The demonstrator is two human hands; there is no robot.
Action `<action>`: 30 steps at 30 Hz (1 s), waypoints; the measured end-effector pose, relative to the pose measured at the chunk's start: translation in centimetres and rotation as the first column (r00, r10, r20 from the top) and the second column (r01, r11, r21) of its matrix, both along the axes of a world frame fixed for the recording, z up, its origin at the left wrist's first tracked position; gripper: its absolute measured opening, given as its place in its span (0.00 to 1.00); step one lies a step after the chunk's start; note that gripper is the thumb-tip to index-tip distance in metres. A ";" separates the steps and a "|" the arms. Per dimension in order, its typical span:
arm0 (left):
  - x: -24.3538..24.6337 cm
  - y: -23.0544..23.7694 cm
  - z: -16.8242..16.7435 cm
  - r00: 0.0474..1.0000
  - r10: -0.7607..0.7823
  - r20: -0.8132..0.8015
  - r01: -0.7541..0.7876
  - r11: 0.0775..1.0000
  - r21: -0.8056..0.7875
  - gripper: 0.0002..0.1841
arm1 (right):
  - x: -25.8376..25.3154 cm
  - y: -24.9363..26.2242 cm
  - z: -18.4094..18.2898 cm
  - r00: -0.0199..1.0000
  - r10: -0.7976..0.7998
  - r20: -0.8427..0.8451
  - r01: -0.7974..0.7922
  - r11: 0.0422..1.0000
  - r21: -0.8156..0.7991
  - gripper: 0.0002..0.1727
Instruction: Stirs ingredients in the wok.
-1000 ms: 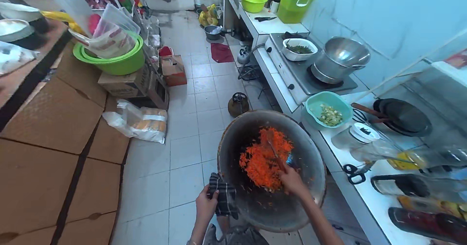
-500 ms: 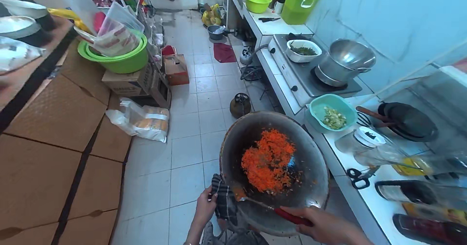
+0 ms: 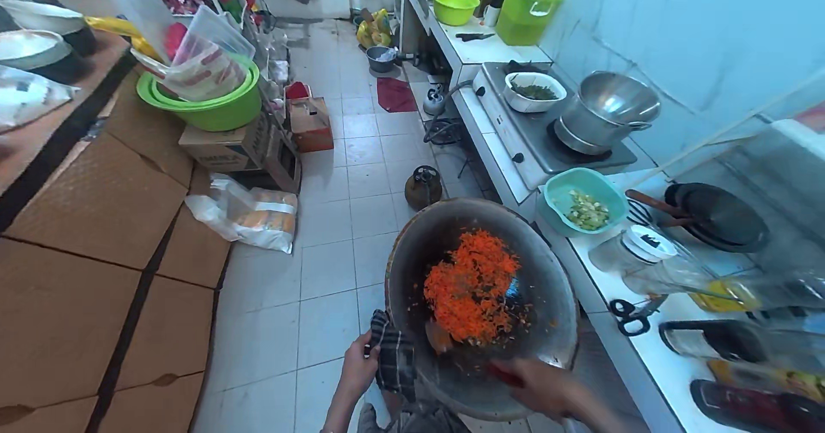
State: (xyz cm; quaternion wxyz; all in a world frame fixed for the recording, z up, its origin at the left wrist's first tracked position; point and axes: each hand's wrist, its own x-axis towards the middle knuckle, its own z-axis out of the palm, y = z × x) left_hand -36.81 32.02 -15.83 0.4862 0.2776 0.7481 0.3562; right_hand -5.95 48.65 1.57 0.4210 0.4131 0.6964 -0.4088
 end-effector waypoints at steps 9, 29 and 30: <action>0.7 -0.5 0.4 1.000 0.026 -0.017 -0.026 1.000 0.010 0.21 | -0.3 3.1 -8.5 0.265 -0.881 -0.391 0.931 0.340 -0.135 0.29; 0.9 -0.6 -0.2 0.997 0.052 -0.059 -0.051 0.999 0.016 0.20 | 1.0 1.6 -6.2 0.987 -0.145 -0.064 0.156 0.963 0.221 0.34; 0.8 -0.5 -0.2 0.997 0.057 -0.059 -0.056 0.998 0.023 0.20 | 0.7 2.3 -8.4 0.953 -0.264 -0.152 0.293 0.928 0.228 0.36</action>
